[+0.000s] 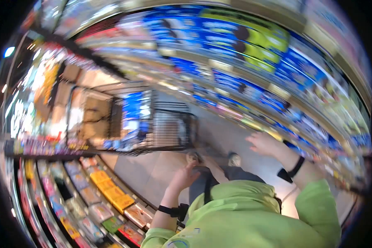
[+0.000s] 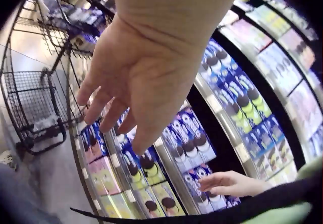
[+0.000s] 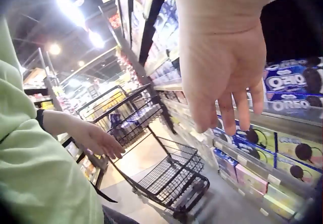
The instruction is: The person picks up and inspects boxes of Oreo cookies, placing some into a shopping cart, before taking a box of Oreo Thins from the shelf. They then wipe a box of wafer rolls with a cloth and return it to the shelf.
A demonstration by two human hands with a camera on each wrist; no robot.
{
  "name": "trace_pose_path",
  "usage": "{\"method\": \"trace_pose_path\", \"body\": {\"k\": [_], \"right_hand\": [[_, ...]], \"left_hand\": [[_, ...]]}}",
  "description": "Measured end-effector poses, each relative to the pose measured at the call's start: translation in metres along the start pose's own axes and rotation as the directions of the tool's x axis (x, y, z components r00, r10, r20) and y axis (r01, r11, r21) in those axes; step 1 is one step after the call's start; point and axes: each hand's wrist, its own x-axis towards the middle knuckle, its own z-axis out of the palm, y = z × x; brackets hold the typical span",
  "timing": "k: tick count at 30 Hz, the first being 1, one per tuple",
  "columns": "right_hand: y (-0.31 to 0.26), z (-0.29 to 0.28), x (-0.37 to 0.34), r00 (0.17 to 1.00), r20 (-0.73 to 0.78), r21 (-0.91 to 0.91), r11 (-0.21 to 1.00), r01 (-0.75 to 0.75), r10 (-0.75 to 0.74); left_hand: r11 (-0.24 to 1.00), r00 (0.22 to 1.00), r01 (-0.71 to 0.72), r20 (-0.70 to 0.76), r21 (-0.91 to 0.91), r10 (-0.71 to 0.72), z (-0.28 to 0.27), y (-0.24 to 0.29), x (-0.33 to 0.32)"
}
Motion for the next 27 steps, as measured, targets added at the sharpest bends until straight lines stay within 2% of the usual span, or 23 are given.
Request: {"method": "trace_pose_path", "body": {"k": [2,5,6,7,8,10,11,13,14,16,17,18,19,20,23,26,27], "right_hand": [[-0.026,-0.014,0.025,0.995,-0.038,0.013,0.996,0.091,-0.091],[-0.068,-0.037,0.059,0.969,-0.136,0.036,0.977,0.211,-0.204],[-0.085,-0.040,0.071,0.959,-0.127,0.010,0.967,0.256,-0.252],[-0.101,-0.043,0.083,0.964,-0.125,0.065,0.968,0.244,-0.235],[-0.113,-0.046,0.095,0.971,-0.116,0.124,0.967,0.221,-0.207],[-0.146,-0.053,0.123,0.964,-0.104,0.107,0.960,0.257,-0.246],[-0.166,-0.054,0.137,0.960,-0.104,0.113,0.956,0.272,-0.261],[-0.214,-0.059,0.170,0.955,-0.101,0.147,0.945,0.291,-0.278],[-0.239,-0.062,0.188,0.951,-0.114,0.188,0.934,0.305,-0.288],[-0.294,-0.071,0.227,0.937,-0.120,0.185,0.920,0.346,-0.328],[-0.322,-0.075,0.248,0.917,-0.143,0.190,0.899,0.395,-0.372],[-0.348,-0.076,0.273,0.893,-0.172,0.181,0.877,0.445,-0.417],[-0.373,-0.073,0.298,0.866,-0.202,0.173,0.853,0.492,-0.458],[-0.395,-0.066,0.325,0.874,-0.183,0.162,0.863,0.479,-0.451],[-0.443,-0.020,0.412,0.838,-0.185,0.104,0.837,0.537,-0.514],[-0.484,0.029,0.482,0.905,0.000,0.017,0.905,0.425,-0.425],[-0.499,0.042,0.501,0.939,0.088,-0.036,0.941,0.338,-0.334]], "left_hand": [[0.995,0.986,0.074,-0.144,-0.066,-0.083,-0.013,-0.033,-0.029],[0.984,0.926,0.082,-0.353,-0.160,-0.135,-0.040,-0.068,-0.056],[0.972,0.907,0.105,-0.380,-0.212,-0.181,-0.052,-0.077,-0.061],[0.957,0.891,0.117,-0.397,-0.265,-0.219,-0.065,-0.088,-0.066],[0.951,0.878,0.125,-0.414,-0.285,-0.239,-0.077,-0.098,-0.067],[0.949,0.813,0.121,-0.520,-0.290,-0.263,-0.107,-0.122,-0.067],[0.942,0.807,0.127,-0.520,-0.311,-0.281,-0.121,-0.137,-0.067],[0.925,0.755,0.030,-0.598,-0.378,-0.268,-0.154,-0.174,-0.065],[0.918,0.754,0.028,-0.595,-0.396,-0.279,-0.169,-0.194,-0.064],[0.957,0.564,-0.044,-0.798,-0.286,-0.213,-0.194,-0.233,-0.064],[0.968,0.527,-0.023,-0.826,-0.251,-0.202,-0.205,-0.258,-0.063],[0.962,0.525,-0.026,-0.822,-0.273,-0.219,-0.220,-0.277,-0.065],[0.975,0.499,0.038,-0.841,-0.219,-0.208,-0.236,-0.293,-0.067],[0.981,0.475,0.104,-0.859,-0.162,-0.192,-0.250,-0.308,-0.070],[0.981,0.445,0.130,-0.876,-0.144,-0.188,-0.281,-0.349,-0.073],[0.968,0.467,0.070,-0.850,-0.239,-0.244,-0.298,-0.370,-0.078],[0.963,0.475,0.049,-0.842,-0.264,-0.255,-0.301,-0.373,-0.081]]}}
